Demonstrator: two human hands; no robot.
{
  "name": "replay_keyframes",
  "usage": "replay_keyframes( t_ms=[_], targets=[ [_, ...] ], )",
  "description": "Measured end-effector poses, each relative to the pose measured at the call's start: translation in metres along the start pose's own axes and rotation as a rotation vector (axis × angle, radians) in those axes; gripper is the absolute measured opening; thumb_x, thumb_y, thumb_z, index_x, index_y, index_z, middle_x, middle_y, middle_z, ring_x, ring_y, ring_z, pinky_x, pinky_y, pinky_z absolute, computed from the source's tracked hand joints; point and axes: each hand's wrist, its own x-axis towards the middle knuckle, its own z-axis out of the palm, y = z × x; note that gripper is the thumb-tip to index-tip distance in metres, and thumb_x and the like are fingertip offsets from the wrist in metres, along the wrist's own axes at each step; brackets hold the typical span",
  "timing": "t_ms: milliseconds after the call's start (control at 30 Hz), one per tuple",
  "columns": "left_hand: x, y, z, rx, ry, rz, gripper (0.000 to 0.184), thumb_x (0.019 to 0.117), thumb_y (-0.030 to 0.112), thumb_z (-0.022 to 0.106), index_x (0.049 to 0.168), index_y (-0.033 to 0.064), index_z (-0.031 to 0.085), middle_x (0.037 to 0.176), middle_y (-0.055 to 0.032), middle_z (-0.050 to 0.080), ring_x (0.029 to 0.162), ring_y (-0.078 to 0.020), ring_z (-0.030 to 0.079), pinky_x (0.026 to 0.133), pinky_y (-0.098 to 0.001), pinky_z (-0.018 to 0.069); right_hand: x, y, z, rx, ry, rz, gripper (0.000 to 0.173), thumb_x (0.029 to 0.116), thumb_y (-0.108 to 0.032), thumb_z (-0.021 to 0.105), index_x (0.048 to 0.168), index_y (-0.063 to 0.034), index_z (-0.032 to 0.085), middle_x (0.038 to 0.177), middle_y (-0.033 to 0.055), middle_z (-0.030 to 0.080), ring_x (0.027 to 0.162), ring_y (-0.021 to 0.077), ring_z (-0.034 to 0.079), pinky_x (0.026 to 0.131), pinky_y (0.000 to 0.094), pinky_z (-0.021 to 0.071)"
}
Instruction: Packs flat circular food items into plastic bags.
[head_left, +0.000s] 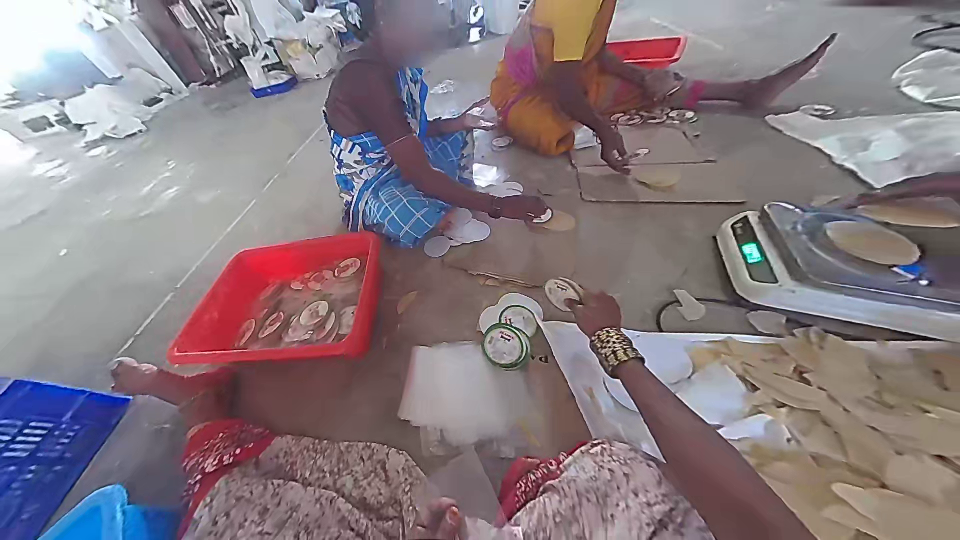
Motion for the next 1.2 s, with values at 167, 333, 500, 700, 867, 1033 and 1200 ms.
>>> replay_keyframes(
  t_ms=[167,333,500,700,867,1033,1200],
  targets=[
    [-0.027,0.021,-0.003,0.004,-0.031,0.076,0.019,0.1022,0.004,0.051,0.105,0.0114,0.068,0.091,0.0048,0.074,0.086,-0.0072,0.070,0.086,-0.0283,0.0582,-0.097,0.007,-0.024,0.768,0.150,-0.234,0.043,0.0844,-0.006,0.078,0.124,0.0039,0.065,0.110,0.0130,0.073,0.100,0.0142,0.071,0.092,0.0338,0.0580],
    [-0.051,0.035,-0.003,-0.076,-0.039,0.109,0.023,0.1014,0.003,0.052,0.099,0.0157,0.071,0.088,0.0034,0.076,0.082,-0.0095,0.073,0.083,-0.0291,0.0601,-0.238,0.058,-0.047,0.387,0.427,-0.561,0.026,0.0908,-0.022,0.068,0.103,-0.0003,0.074,0.096,0.0104,0.075,0.088,0.0177,0.071,0.079,0.0388,0.0585],
    [-0.073,0.036,-0.005,-0.083,-0.021,0.099,0.024,0.1011,-0.001,0.048,0.099,0.0123,0.068,0.085,0.0016,0.075,0.077,-0.0110,0.073,0.078,-0.0296,0.0618,-0.336,0.129,-0.015,-0.203,0.555,-0.790,0.028,0.0982,-0.022,0.051,0.103,-0.0177,0.078,0.107,0.0102,0.075,0.102,0.0336,0.069,0.090,0.0536,0.0511],
    [-0.085,0.031,-0.010,-0.124,-0.021,0.081,0.026,0.1015,0.000,0.047,0.098,0.0126,0.069,0.085,0.0001,0.075,0.076,-0.0128,0.073,0.077,-0.0319,0.0624,-0.367,0.137,-0.011,-0.206,0.278,-0.768,0.058,0.0950,-0.060,0.046,0.122,-0.0170,0.074,0.128,0.0084,0.070,0.124,0.0329,0.063,0.108,0.0679,0.0379],
    [-0.087,0.029,-0.016,-0.128,-0.006,0.114,0.025,0.1021,0.001,0.046,0.101,0.0128,0.068,0.086,0.0023,0.076,0.077,-0.0108,0.073,0.077,-0.0296,0.0618,-0.279,0.116,-0.046,-0.031,0.308,-0.571,0.046,0.0984,-0.041,0.055,0.112,-0.0022,0.075,0.115,0.0179,0.074,0.112,0.0405,0.067,0.097,0.0607,0.0495],
    [-0.090,0.034,-0.024,-0.111,0.052,0.102,0.027,0.1028,0.000,0.045,0.099,0.0138,0.068,0.086,0.0040,0.075,0.078,-0.0090,0.072,0.078,-0.0282,0.0613,-0.137,0.114,-0.040,-0.126,0.006,-0.134,0.043,0.1025,-0.029,0.059,0.133,0.0011,0.063,0.134,0.0259,0.062,0.130,0.0420,0.057,0.110,0.0575,0.0417],
    [-0.085,0.031,-0.035,-0.121,0.068,0.106,0.028,0.1026,0.003,0.049,0.098,0.0186,0.071,0.087,0.0071,0.076,0.079,-0.0064,0.072,0.078,-0.0264,0.0608,-0.076,0.128,-0.008,-0.279,-0.047,0.035,0.057,0.0994,-0.035,0.064,0.136,0.0074,0.056,0.142,0.0325,0.053,0.133,0.0499,0.050,0.106,0.0653,0.0422]
  ],
)
